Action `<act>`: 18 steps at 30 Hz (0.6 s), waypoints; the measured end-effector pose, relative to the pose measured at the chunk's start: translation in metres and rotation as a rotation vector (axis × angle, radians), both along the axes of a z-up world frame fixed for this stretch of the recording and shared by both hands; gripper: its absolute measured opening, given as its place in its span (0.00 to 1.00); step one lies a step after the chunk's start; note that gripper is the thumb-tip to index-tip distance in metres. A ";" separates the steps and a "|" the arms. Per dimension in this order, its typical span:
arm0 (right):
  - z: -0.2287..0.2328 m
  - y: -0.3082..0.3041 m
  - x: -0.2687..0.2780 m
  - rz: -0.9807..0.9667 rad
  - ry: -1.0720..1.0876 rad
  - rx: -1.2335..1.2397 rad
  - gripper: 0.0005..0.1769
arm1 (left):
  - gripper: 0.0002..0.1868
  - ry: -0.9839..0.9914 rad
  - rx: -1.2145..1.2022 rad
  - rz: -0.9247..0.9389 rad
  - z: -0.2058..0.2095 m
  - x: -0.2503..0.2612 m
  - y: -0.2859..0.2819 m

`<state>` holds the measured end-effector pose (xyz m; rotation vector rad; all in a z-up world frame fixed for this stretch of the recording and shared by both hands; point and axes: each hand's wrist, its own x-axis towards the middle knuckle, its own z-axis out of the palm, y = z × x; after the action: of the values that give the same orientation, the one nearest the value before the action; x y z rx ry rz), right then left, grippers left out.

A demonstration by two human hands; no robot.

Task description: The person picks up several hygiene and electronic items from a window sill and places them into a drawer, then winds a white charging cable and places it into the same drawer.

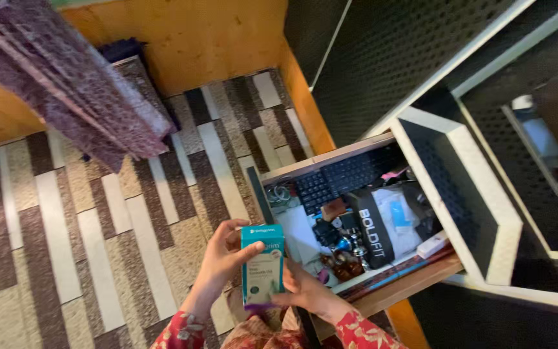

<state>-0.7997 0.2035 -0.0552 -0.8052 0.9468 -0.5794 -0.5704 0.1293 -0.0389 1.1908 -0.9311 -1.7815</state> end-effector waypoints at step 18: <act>-0.090 -0.023 -0.299 -0.647 0.430 0.384 0.25 | 0.50 -1.031 0.204 -0.011 -0.116 -0.190 -0.043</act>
<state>-1.0988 0.1808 -0.1452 -0.2601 1.6816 -0.7584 -0.7604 0.0862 -0.1544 2.3142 -1.3058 -1.2174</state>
